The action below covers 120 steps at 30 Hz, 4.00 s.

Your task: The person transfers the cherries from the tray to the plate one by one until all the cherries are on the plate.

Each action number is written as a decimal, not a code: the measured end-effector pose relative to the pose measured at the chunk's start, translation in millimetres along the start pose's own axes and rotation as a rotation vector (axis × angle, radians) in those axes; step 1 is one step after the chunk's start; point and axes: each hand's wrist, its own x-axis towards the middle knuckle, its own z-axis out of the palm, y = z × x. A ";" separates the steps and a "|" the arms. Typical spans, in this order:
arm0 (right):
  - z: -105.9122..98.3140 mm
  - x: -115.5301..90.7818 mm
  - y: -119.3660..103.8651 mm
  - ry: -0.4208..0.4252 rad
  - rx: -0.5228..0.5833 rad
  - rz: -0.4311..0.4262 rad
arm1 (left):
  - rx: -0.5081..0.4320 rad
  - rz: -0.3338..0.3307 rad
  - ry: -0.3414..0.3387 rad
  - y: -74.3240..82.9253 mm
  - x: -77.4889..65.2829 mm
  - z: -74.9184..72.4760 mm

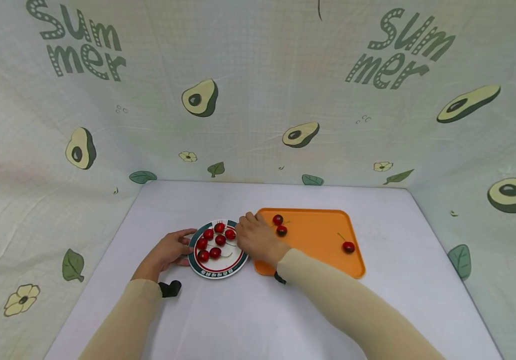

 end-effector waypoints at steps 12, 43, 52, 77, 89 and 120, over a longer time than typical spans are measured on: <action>8.6 4.0 -5.8 -0.028 -0.011 0.000 | -0.001 0.010 -0.010 0.5 -1.3 -1.1; 4.9 -12.5 12.9 0.054 0.029 -0.010 | -0.012 0.003 -0.009 -2.0 1.7 0.2; 13.8 -38.2 55.5 0.144 0.056 0.038 | -0.004 0.004 -0.002 -0.4 1.2 -0.4; 49.9 -69.9 117.7 -0.026 0.136 0.146 | 0.003 0.000 0.006 -1.1 0.0 1.4; 51.9 -70.4 117.8 -0.026 0.194 0.171 | -0.002 0.000 0.011 0.3 -0.9 1.6; 55.8 -74.0 115.1 -0.007 0.166 0.170 | -0.005 0.027 0.008 -2.7 -1.2 1.4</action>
